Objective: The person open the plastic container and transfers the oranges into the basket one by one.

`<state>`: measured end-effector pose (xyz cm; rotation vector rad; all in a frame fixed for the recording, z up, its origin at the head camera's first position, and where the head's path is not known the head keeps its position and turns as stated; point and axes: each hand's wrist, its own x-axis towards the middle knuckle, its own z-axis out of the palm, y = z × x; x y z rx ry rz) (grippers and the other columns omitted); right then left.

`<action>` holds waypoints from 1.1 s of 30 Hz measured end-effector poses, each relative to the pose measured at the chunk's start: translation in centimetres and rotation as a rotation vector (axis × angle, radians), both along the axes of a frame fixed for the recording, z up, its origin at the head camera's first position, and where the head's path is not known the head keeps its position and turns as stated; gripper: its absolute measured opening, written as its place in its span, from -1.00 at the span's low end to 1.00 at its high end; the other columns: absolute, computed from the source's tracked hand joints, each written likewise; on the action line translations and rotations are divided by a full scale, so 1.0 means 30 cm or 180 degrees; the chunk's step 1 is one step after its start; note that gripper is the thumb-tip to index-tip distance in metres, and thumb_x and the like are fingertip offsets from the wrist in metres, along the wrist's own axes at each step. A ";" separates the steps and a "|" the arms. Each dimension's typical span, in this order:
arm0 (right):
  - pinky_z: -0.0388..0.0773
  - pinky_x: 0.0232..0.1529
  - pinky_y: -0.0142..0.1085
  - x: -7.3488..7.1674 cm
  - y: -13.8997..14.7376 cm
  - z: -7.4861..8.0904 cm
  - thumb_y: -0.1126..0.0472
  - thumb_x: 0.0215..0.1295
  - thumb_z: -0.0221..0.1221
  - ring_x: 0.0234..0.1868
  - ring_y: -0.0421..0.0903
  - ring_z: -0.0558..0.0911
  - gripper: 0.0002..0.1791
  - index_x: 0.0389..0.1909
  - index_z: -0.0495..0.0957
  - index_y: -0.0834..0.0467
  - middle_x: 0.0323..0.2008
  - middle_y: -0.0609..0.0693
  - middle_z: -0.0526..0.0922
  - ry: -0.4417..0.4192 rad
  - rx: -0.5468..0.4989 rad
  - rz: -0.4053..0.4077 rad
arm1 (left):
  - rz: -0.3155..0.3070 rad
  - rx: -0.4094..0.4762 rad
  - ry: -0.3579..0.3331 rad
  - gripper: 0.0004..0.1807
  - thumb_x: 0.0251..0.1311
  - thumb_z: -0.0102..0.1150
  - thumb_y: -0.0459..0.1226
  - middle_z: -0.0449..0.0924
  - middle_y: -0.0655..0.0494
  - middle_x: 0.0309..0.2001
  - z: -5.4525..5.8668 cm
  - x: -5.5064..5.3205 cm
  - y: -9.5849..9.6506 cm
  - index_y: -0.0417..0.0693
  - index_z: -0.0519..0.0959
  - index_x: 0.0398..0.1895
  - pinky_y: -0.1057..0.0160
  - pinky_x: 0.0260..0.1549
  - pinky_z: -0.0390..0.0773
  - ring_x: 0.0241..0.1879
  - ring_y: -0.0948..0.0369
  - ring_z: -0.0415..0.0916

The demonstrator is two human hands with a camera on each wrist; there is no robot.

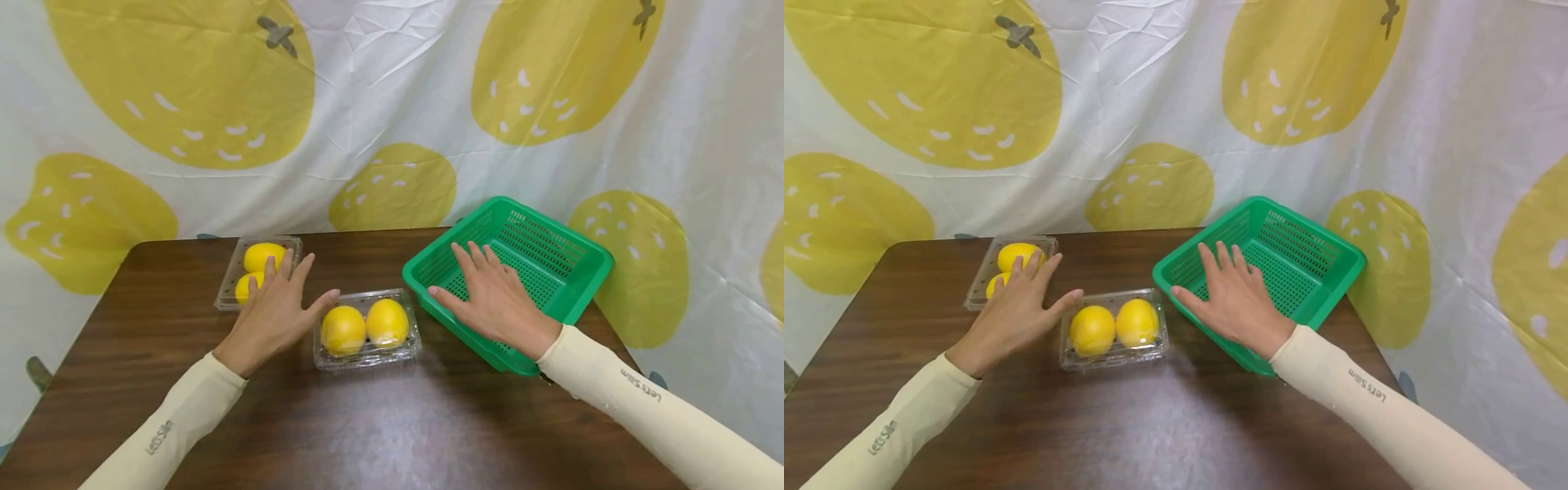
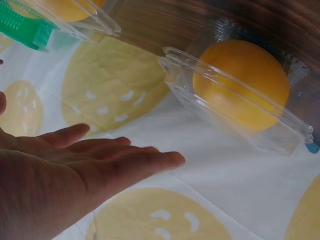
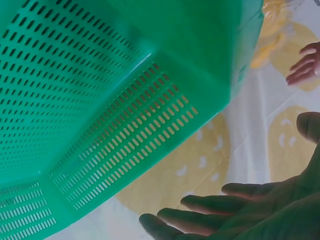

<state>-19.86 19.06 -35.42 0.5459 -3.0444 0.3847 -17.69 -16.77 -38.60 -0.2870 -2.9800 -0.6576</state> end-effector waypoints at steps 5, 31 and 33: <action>0.37 0.48 0.38 0.014 -0.009 0.004 -0.39 0.61 0.10 0.59 0.38 0.34 0.00 0.70 0.22 0.29 0.61 0.34 0.36 0.0157 -0.0193 0.0071 | -0.0168 0.0115 0.0083 -0.08 0.59 0.07 0.29 0.24 -0.38 0.65 -0.004 0.003 0.002 -0.24 0.33 0.67 -0.48 0.50 0.27 0.59 -0.37 0.25; 0.73 0.06 -0.03 0.145 -0.098 -0.055 0.04 0.56 0.32 0.07 0.05 0.69 -0.42 0.43 0.56 0.28 0.27 0.14 0.66 0.0367 -0.1315 0.0561 | -0.0971 0.0114 0.0775 -0.39 0.43 0.41 -0.09 0.56 -0.31 0.42 -0.058 -0.004 0.062 -0.28 0.62 0.38 -0.25 0.41 0.53 0.44 -0.22 0.46; 0.75 -0.01 -0.07 0.154 -0.106 -0.065 0.07 0.55 0.33 -0.03 0.00 0.71 -0.43 0.42 0.56 0.29 0.23 0.13 0.68 0.0323 -0.1382 0.0611 | -0.1002 0.0090 0.0736 -0.38 0.44 0.40 -0.07 0.54 -0.30 0.44 -0.064 -0.004 0.066 -0.27 0.61 0.40 -0.28 0.39 0.54 0.47 -0.23 0.44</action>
